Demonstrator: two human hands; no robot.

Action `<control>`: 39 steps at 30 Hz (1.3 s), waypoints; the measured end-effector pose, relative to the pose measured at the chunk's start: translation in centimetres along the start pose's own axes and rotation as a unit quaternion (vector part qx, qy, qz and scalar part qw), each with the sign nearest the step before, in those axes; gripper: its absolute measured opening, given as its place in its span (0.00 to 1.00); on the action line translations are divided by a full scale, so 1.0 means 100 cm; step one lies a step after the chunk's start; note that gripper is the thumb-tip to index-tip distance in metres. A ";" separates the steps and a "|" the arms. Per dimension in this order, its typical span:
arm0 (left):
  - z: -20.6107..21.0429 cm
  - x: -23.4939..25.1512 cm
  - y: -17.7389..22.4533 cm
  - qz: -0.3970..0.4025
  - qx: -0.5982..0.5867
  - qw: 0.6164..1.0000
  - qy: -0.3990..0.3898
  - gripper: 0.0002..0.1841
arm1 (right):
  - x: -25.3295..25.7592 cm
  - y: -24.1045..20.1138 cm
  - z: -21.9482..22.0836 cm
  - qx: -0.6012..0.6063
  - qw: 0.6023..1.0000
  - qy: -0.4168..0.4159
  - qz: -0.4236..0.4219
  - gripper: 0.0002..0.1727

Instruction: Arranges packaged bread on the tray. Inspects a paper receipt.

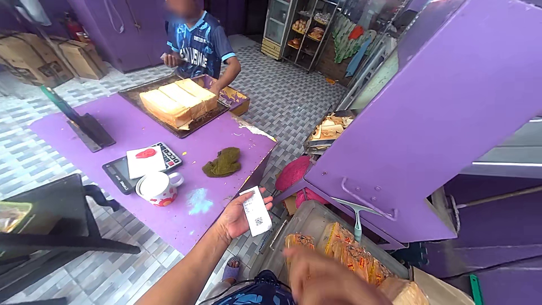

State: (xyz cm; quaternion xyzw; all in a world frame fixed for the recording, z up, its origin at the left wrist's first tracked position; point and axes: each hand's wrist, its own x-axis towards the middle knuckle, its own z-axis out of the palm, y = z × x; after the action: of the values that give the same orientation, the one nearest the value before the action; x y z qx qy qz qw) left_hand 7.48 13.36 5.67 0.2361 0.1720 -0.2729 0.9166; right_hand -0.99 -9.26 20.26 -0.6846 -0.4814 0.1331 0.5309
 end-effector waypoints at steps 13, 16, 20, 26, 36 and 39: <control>0.053 0.026 -0.055 -0.187 0.154 0.970 0.036 0.31 | -0.031 0.139 -0.018 -0.095 0.875 0.202 0.430 0.47; 0.059 0.037 -0.056 -0.211 0.200 0.956 0.040 0.34 | -0.042 0.151 -0.020 -0.029 0.864 0.204 0.460 0.38; 0.062 0.053 -0.056 -0.246 0.218 0.944 0.011 0.36 | -0.049 0.157 -0.018 0.030 0.854 0.269 0.445 0.19; 0.062 0.073 -0.055 -0.217 0.336 0.911 -0.101 0.29 | -0.061 0.169 -0.028 0.067 0.782 0.407 0.467 0.12; 0.052 0.113 -0.069 -0.103 0.420 0.901 -0.013 0.10 | -0.078 0.177 -0.022 0.268 0.682 0.526 0.432 0.13; 0.049 0.119 -0.071 -0.112 0.400 0.909 0.002 0.08 | -0.084 0.182 -0.017 0.296 0.687 0.546 0.377 0.14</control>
State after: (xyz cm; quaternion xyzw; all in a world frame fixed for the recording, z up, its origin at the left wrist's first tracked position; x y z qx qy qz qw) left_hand 13.69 0.56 2.05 0.5628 0.0752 -0.4195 0.7083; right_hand 5.42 -16.49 2.63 -0.5672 0.2570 0.0608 0.7801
